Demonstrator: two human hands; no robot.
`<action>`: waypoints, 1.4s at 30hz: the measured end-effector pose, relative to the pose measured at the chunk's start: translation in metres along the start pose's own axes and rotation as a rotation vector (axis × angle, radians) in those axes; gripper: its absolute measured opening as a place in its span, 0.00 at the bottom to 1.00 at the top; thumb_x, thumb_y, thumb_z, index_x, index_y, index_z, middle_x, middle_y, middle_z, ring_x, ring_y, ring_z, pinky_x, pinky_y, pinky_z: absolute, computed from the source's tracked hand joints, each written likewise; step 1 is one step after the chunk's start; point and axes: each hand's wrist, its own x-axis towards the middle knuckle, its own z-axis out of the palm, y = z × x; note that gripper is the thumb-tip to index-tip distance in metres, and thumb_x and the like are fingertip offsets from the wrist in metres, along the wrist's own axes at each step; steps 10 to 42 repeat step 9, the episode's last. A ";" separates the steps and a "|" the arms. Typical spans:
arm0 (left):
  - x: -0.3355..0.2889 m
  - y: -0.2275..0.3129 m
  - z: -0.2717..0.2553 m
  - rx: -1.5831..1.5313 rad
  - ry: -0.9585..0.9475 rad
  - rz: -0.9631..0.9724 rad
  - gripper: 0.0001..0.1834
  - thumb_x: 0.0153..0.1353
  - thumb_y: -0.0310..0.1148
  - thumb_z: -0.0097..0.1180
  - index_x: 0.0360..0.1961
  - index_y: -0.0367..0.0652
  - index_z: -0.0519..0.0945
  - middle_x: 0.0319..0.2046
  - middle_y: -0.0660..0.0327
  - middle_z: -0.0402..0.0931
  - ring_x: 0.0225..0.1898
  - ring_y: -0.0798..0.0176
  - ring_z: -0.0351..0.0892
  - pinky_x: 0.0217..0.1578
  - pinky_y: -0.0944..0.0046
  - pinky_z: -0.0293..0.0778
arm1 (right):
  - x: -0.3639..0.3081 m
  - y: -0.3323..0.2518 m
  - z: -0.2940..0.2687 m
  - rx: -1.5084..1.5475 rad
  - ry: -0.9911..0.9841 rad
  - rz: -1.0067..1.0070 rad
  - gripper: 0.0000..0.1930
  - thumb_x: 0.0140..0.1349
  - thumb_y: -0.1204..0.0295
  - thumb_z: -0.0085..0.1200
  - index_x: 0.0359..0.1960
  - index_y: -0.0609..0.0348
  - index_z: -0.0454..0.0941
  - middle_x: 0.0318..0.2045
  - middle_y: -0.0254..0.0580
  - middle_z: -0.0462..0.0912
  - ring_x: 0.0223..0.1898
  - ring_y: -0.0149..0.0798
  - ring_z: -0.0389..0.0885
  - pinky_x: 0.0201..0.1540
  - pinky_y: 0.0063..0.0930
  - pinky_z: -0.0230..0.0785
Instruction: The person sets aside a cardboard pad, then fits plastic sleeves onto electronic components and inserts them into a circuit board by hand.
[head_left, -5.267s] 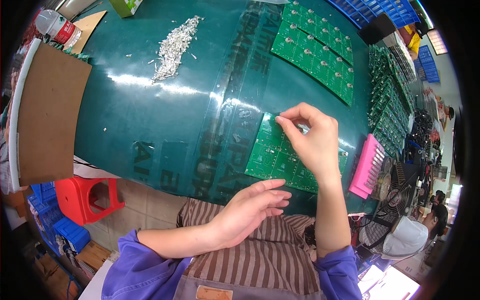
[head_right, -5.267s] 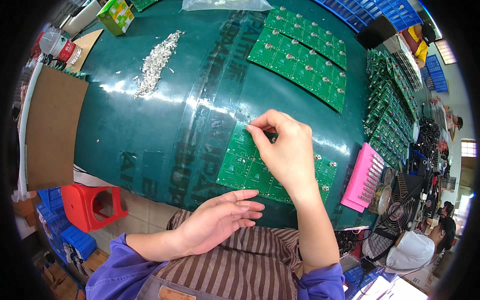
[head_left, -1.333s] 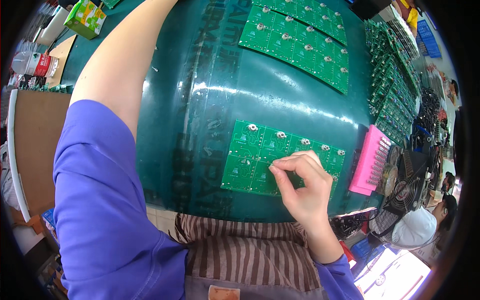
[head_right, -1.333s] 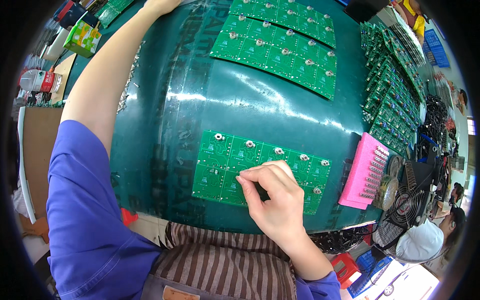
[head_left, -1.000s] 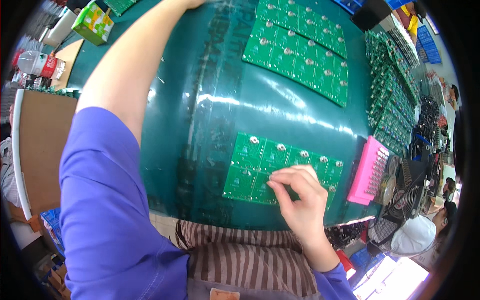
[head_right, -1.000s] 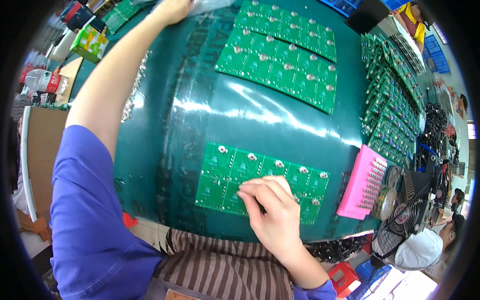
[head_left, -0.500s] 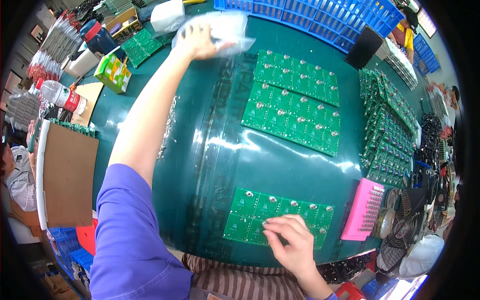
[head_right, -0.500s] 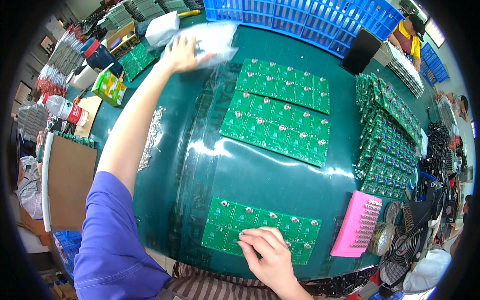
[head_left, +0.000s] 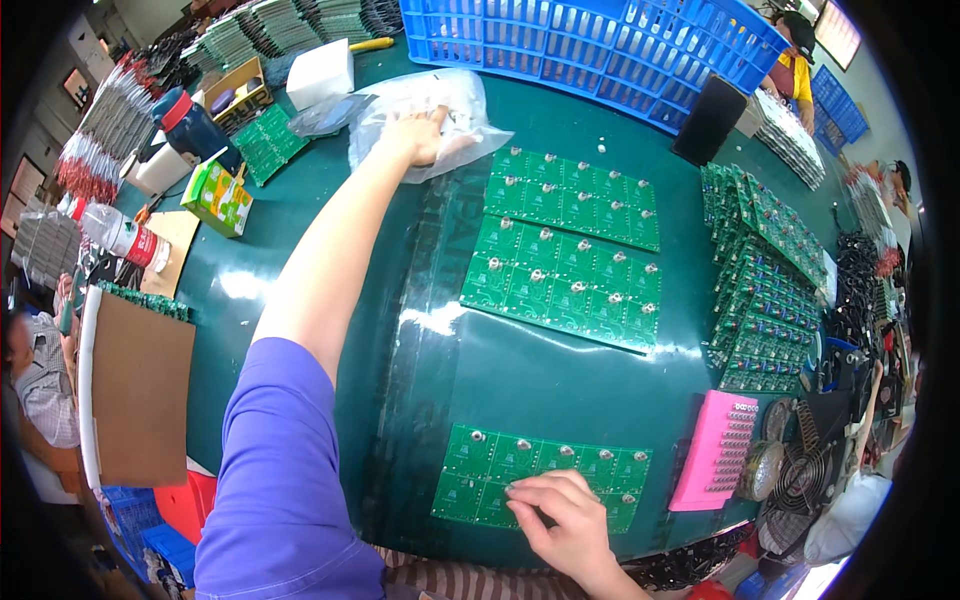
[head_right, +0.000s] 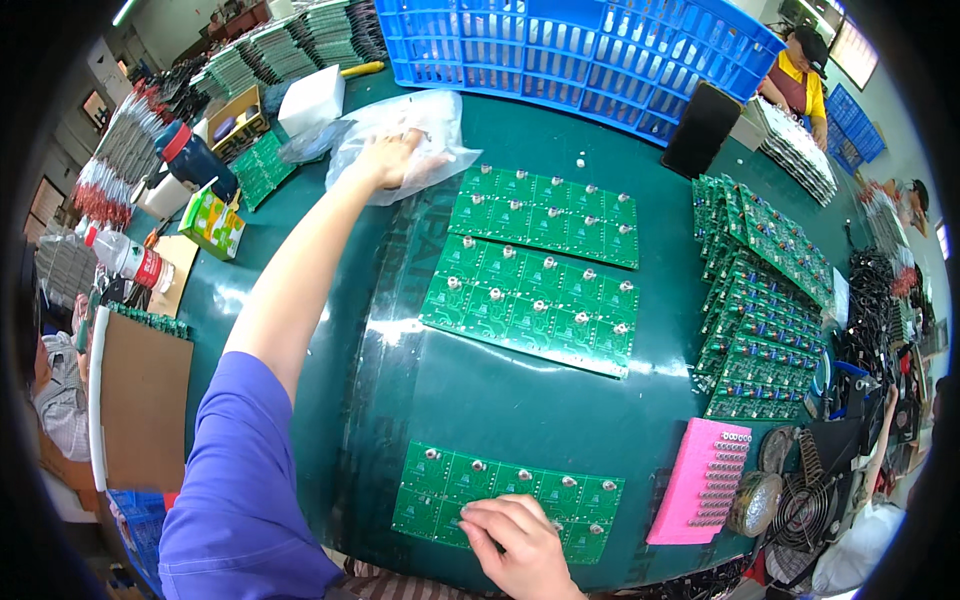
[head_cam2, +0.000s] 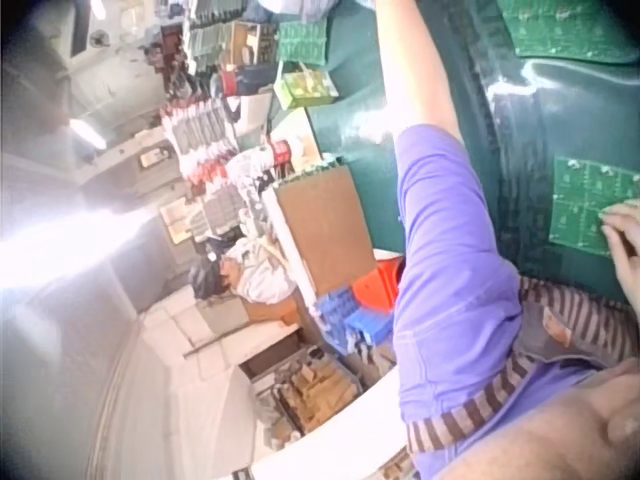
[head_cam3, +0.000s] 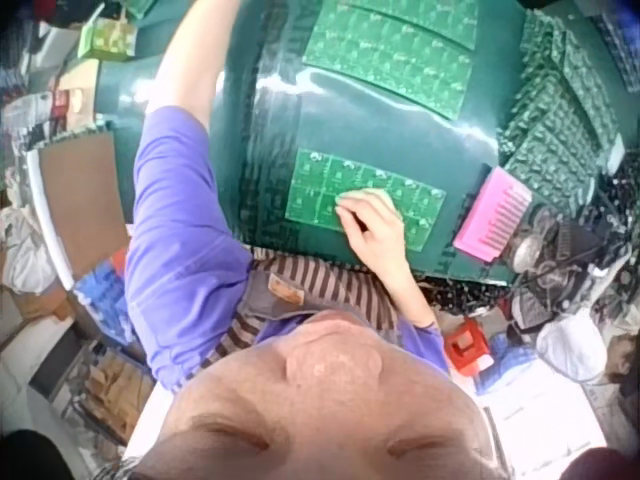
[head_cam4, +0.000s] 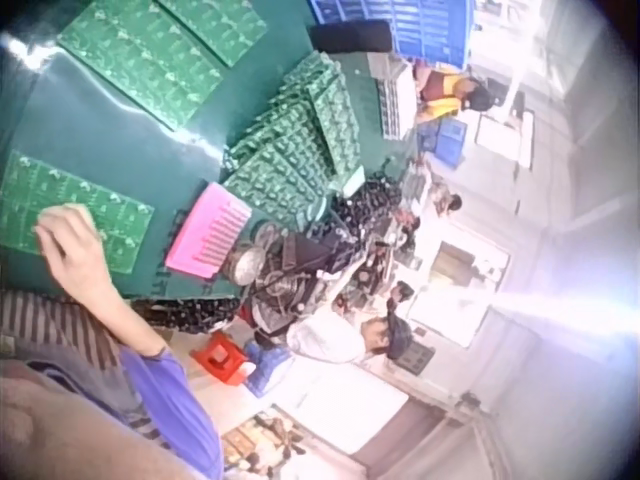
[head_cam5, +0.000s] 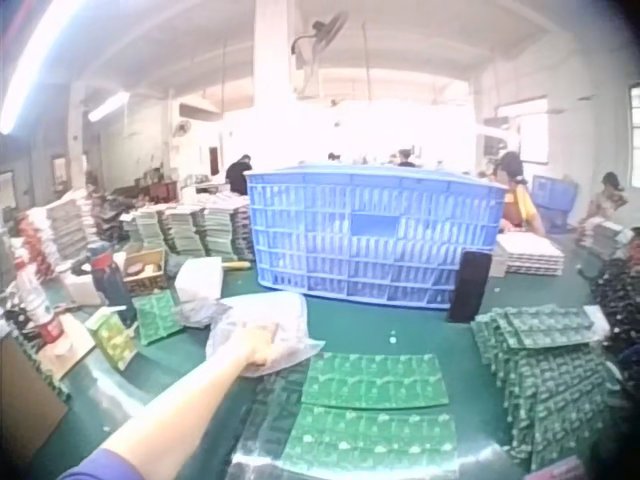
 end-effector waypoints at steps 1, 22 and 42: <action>0.002 0.007 0.000 -0.029 0.041 0.039 0.48 0.52 0.69 0.39 0.64 0.43 0.57 0.67 0.50 0.43 0.70 0.50 0.34 0.65 0.43 0.37 | 0.002 -0.005 -0.005 0.001 -0.027 0.016 0.07 0.46 0.79 0.62 0.28 0.57 0.80 0.31 0.37 0.82 0.34 0.37 0.79 0.37 0.26 0.71; 0.053 -0.028 0.023 -0.028 0.136 0.065 0.41 0.54 0.65 0.40 0.64 0.52 0.60 0.66 0.49 0.49 0.69 0.48 0.37 0.65 0.45 0.39 | 0.101 -0.006 -0.096 -0.345 0.057 -0.225 0.03 0.48 0.79 0.57 0.25 0.56 0.77 0.28 0.38 0.79 0.32 0.42 0.77 0.35 0.34 0.71; 0.053 -0.028 0.023 -0.028 0.136 0.065 0.41 0.54 0.65 0.40 0.64 0.52 0.60 0.66 0.49 0.49 0.69 0.48 0.37 0.65 0.45 0.39 | 0.101 -0.006 -0.096 -0.345 0.057 -0.225 0.03 0.48 0.79 0.57 0.25 0.56 0.77 0.28 0.38 0.79 0.32 0.42 0.77 0.35 0.34 0.71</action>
